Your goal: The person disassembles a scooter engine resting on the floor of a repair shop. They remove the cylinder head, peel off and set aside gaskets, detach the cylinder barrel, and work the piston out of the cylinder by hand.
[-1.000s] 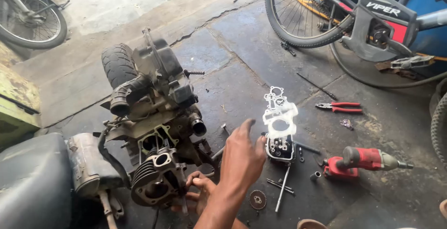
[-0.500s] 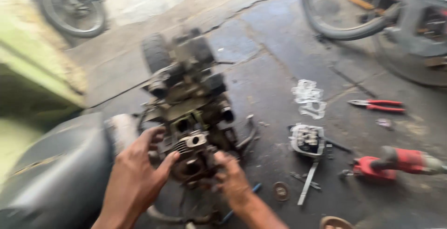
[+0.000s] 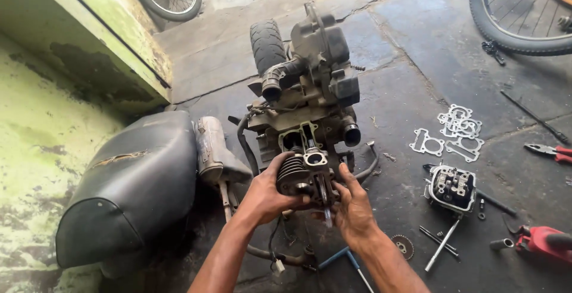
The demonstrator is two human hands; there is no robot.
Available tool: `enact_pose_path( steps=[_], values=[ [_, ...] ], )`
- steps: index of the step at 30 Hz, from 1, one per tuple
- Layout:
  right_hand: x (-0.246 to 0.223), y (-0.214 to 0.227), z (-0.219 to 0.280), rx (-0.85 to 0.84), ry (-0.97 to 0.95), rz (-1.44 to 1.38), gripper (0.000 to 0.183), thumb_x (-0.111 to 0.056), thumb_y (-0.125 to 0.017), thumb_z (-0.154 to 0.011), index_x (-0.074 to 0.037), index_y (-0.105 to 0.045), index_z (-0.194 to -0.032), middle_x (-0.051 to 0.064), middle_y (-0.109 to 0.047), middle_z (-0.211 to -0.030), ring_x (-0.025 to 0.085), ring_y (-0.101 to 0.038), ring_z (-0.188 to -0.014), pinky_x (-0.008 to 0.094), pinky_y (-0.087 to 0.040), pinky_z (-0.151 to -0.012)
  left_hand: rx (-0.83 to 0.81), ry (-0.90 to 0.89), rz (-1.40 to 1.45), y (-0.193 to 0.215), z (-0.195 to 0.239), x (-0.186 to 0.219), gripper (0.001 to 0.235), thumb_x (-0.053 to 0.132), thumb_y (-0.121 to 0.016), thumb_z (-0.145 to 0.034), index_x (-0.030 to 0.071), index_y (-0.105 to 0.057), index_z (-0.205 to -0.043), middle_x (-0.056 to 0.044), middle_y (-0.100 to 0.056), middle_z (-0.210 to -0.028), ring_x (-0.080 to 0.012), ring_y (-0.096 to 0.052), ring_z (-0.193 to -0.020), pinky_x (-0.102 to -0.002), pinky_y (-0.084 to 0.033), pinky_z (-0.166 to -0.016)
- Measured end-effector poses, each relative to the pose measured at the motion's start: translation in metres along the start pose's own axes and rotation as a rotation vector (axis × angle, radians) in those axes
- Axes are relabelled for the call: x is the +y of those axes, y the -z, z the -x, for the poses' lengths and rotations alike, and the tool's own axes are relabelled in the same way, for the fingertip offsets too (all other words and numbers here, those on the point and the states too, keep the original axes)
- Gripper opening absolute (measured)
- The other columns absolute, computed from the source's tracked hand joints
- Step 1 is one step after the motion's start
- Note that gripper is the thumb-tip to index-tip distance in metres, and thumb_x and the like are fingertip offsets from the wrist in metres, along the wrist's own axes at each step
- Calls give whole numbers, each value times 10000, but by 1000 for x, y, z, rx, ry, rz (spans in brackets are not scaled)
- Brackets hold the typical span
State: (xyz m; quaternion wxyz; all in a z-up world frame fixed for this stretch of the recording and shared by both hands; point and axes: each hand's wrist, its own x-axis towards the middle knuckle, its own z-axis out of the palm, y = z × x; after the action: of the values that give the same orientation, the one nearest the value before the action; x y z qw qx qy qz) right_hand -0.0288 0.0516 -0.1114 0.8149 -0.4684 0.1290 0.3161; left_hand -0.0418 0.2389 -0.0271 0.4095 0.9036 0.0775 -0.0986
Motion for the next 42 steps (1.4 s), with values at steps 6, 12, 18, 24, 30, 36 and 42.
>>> enact_pose_path(
  steps=[6,12,18,24,30,36,42],
  values=[
    [6,-4,-3,77,-40,-47,765,-678,-480,-880,-30,-628,-1260,64,-708,-928,173,-671,-861,371,-552,-699,45,-18,87,-1,8,10,843,188,-873,-619,228,-557,-1400,-78,-753,-1253,-210,-737,-1146,-354,-581,-1028],
    [13,-9,5,159,-54,-131,390,-506,-498,-955,-169,-687,-1005,1,-700,-808,150,-638,-713,350,-484,-550,43,-21,-33,1,38,32,700,158,-792,-721,215,-566,-1381,-96,-764,-1180,-232,-748,-1107,-351,-585,-977],
    [-1,-18,23,192,-52,-113,364,-464,-495,-980,-143,-661,-1026,22,-704,-828,144,-663,-700,366,-515,-545,-10,-32,-70,4,39,33,762,140,-777,-726,218,-506,-1434,-121,-741,-1189,-255,-724,-1114,-363,-567,-979],
    [0,-5,22,160,-64,-18,347,-391,-435,-996,-139,-651,-1100,55,-708,-878,163,-672,-706,360,-533,-523,-119,-141,-65,9,36,16,874,160,-781,-678,153,-433,-1479,-173,-724,-1174,-277,-717,-1092,-380,-574,-955],
    [-7,-1,23,82,-63,61,318,-250,-378,-1042,-61,-609,-1150,100,-705,-917,170,-678,-721,356,-569,-541,-124,-127,-32,10,34,16,863,247,-786,-667,145,-471,-1464,-181,-744,-1160,-274,-740,-1065,-366,-595,-942],
    [-14,-1,28,61,-45,129,337,-242,-366,-1062,-12,-589,-1165,121,-701,-912,166,-694,-720,358,-610,-581,57,-136,-51,-5,42,18,752,207,-764,-703,100,-546,-1415,-194,-761,-1124,-277,-756,-1022,-353,-592,-949],
    [-21,0,37,-19,-84,208,369,-312,-414,-1037,-20,-615,-1138,136,-704,-871,199,-699,-680,349,-602,-549,129,-160,-6,-8,66,33,710,72,-741,-703,49,-573,-1393,-197,-758,-1101,-287,-781,-926,-342,-627,-888]
  ],
)
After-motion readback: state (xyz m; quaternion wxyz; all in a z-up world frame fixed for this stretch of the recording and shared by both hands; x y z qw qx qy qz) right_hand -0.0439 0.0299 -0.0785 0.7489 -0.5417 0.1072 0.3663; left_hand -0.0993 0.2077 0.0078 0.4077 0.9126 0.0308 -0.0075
